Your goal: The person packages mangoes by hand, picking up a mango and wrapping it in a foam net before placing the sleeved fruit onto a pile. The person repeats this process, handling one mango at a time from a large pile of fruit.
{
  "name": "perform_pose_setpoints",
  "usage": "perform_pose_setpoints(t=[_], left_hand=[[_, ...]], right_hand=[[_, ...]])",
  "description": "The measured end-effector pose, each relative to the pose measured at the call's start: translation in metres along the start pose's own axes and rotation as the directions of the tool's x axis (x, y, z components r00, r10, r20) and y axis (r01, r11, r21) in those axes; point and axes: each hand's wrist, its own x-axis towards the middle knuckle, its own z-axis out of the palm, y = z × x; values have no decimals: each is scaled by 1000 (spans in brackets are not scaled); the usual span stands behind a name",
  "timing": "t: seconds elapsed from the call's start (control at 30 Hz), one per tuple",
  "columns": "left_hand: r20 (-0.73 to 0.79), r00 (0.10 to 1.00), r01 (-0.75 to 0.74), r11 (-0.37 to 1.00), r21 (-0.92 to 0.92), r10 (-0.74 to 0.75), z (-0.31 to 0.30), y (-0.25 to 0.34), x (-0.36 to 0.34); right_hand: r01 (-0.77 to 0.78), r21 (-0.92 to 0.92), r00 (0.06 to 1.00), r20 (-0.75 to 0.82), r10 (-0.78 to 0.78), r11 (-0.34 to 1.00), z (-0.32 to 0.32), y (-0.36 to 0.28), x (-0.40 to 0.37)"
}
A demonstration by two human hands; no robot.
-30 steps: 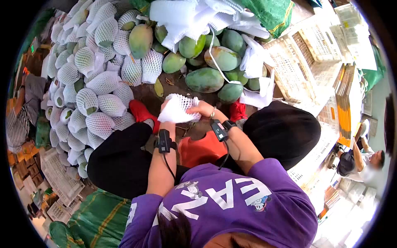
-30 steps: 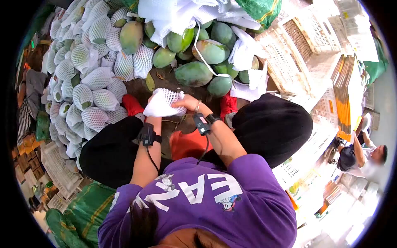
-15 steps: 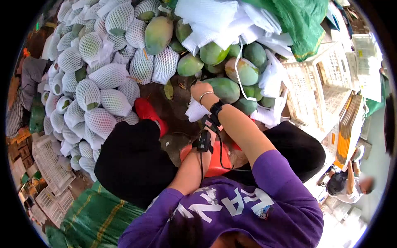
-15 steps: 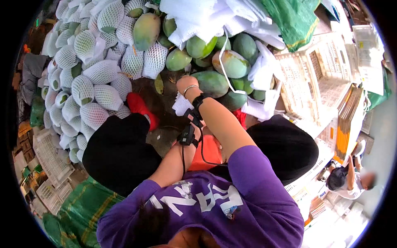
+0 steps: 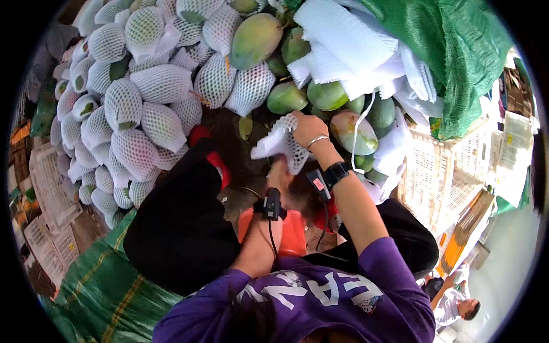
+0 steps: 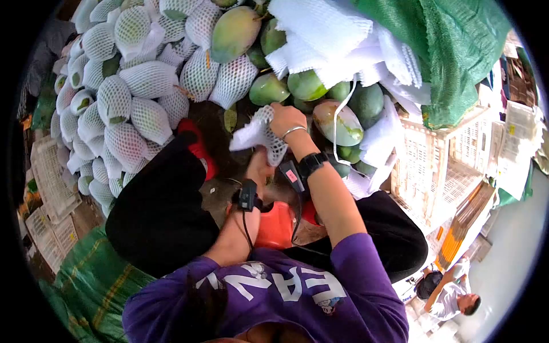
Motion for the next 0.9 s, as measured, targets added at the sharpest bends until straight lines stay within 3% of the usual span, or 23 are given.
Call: perform_pose_setpoints(t=[0.07,0.1,0.13,0.17,0.23,0.3,0.33,0.37,0.4,0.43,0.47,0.5,0.53,0.57,0.6,0.67,0.7,0.73,0.77,0.83,0.9], left_hand=[[-75,997,22,948,318,2,10,54,-4],[56,965,-249,827,505,256,18,67,-8],[20,969,-178,633,754,248,25,85,-11],[346,840,-422,102,901,417,7,90,9],[407,880,-311,-352,883,243,24,106,-2],[253,943,-161,-370,915,216,43,97,-17],[-60,942,127,-187,974,331,41,84,-15],[156,927,-53,-291,955,342,47,81,-41],[51,884,27,-161,987,465,31,75,-32],[-49,901,104,-104,989,432,5,65,-6],[183,881,-318,257,913,437,-32,50,28],[250,832,-446,328,833,496,-25,54,0],[265,794,-491,320,810,547,-35,42,17],[331,807,-558,446,700,489,-47,30,35],[394,813,-582,575,576,428,-61,19,54],[251,931,-356,809,468,265,-20,45,-9],[66,990,-143,915,378,127,-8,63,-43],[-5,996,-80,923,377,88,2,52,-38],[-15,997,-70,926,370,82,-11,44,-29],[127,991,-79,970,232,50,-28,42,-21],[189,981,30,996,89,-46,-35,43,-14]], right_hand=[[-72,202,975,-192,111,977,3,-4,-11],[-66,211,976,-192,108,975,11,-4,-17],[-28,337,947,-293,132,941,27,1,-21],[23,448,906,-387,170,894,41,7,-25],[93,497,863,-472,179,863,75,24,-31],[67,566,758,-565,327,822,101,47,-34],[117,647,760,-547,351,754,112,62,-34],[181,716,775,-526,350,674,114,76,-29],[10,615,835,-439,332,788,111,79,-19],[130,484,827,-534,175,865,108,78,-17],[249,328,790,-613,6,911,105,77,-15],[353,165,726,-669,-158,921,102,79,-13],[365,409,787,-616,-42,836,102,82,-9],[352,626,831,-551,75,696,101,86,-4],[319,715,861,-493,125,622,102,95,-3],[275,750,896,-426,121,601,106,107,0],[265,747,907,-407,104,610,106,111,4],[258,743,919,-385,79,618,91,112,3],[247,743,924,-374,79,621,90,107,1],[122,287,860,-509,44,950,71,64,-13],[93,266,835,-546,70,959,54,32,-29]])
